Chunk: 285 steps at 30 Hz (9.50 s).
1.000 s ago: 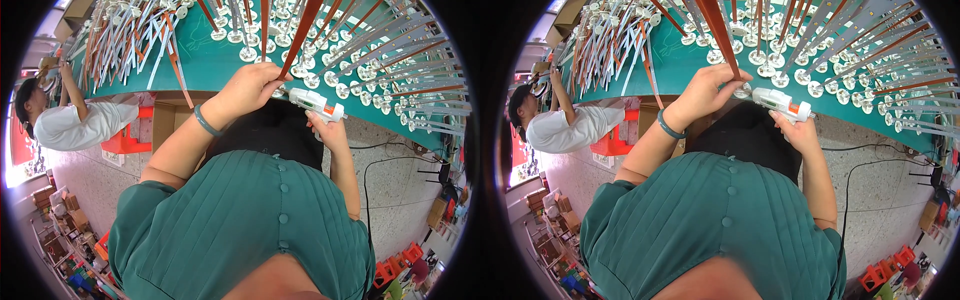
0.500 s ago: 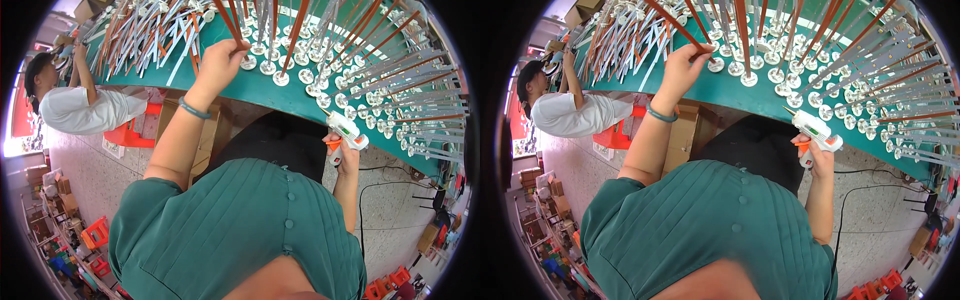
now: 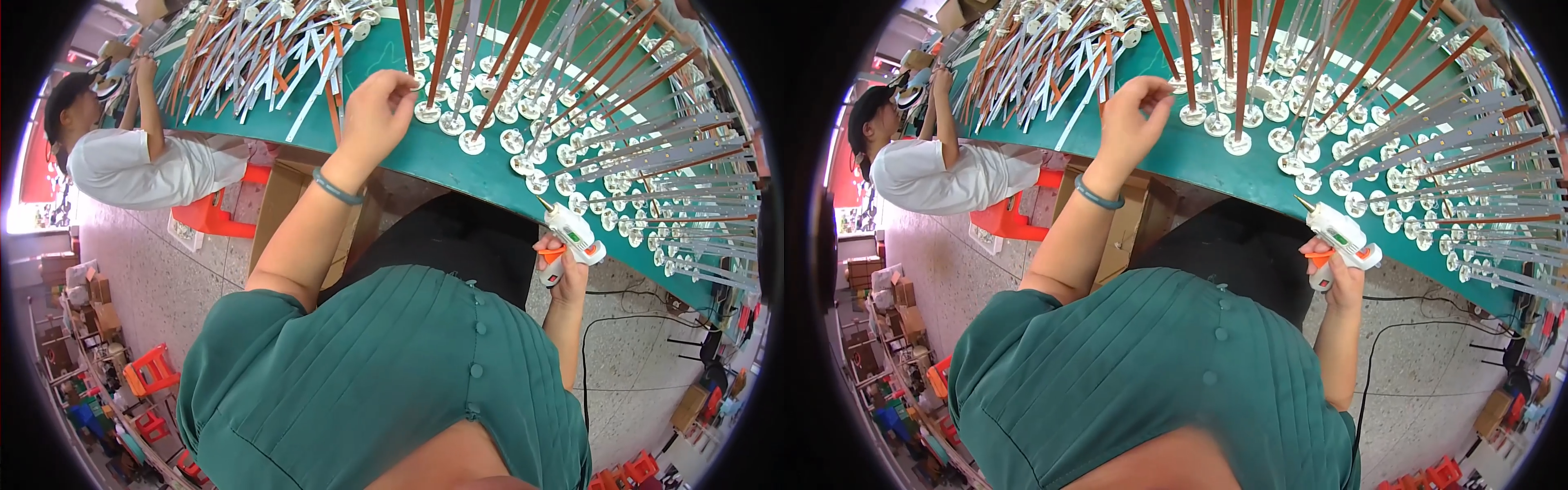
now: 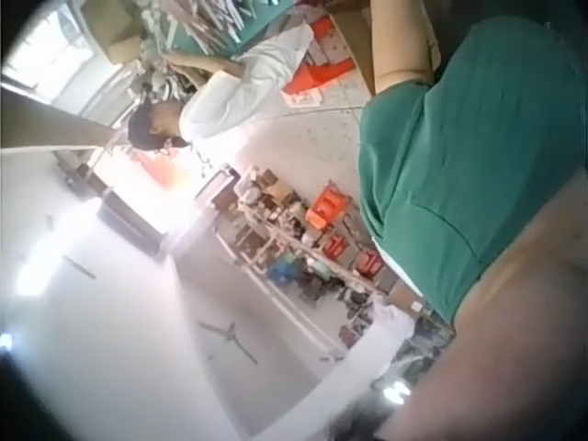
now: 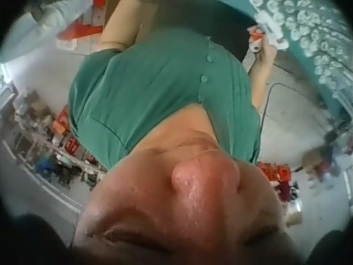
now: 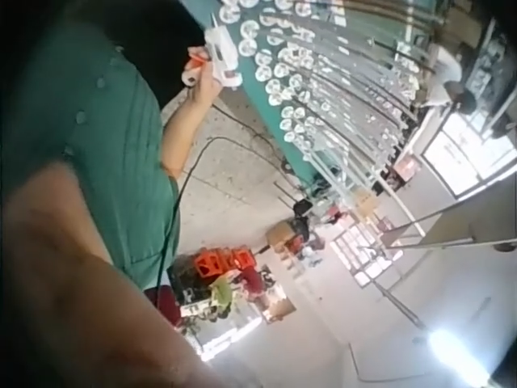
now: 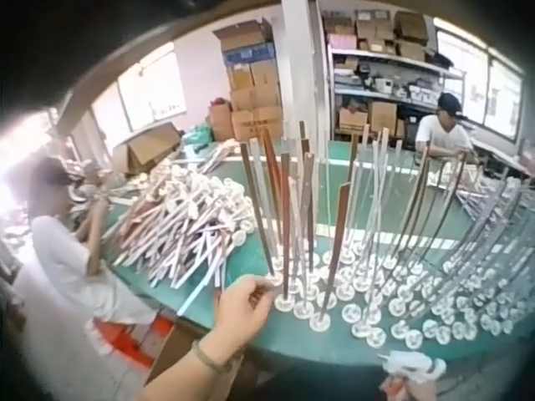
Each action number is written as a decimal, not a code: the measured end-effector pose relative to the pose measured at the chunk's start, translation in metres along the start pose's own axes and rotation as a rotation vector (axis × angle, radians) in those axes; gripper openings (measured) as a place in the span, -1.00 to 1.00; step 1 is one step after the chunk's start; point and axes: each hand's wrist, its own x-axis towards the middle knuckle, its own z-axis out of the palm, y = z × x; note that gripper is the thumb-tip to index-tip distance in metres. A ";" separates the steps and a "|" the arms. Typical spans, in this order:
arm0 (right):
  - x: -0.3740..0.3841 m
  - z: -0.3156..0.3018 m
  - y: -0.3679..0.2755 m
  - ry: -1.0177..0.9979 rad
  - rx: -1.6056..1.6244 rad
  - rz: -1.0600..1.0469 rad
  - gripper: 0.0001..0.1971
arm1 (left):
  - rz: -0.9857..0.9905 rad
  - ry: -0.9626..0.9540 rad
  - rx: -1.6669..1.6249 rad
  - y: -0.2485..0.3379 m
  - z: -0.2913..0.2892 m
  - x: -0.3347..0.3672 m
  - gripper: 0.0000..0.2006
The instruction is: Assembling components by gluing long rods onto small circular bases using a hot glue gun.
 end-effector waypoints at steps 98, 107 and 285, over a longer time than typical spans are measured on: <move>0.000 0.026 -0.008 0.116 -0.292 0.095 -0.78 | 0.105 -0.364 -0.318 0.067 0.033 -0.035 -0.90; 0.006 0.044 -0.003 0.135 -0.474 0.184 -0.71 | 0.199 -0.462 -0.174 0.063 0.045 -0.023 -0.93; -0.014 -0.014 -0.003 -0.061 0.199 -0.092 -0.71 | 0.341 0.599 0.058 -0.053 -0.167 0.122 -0.89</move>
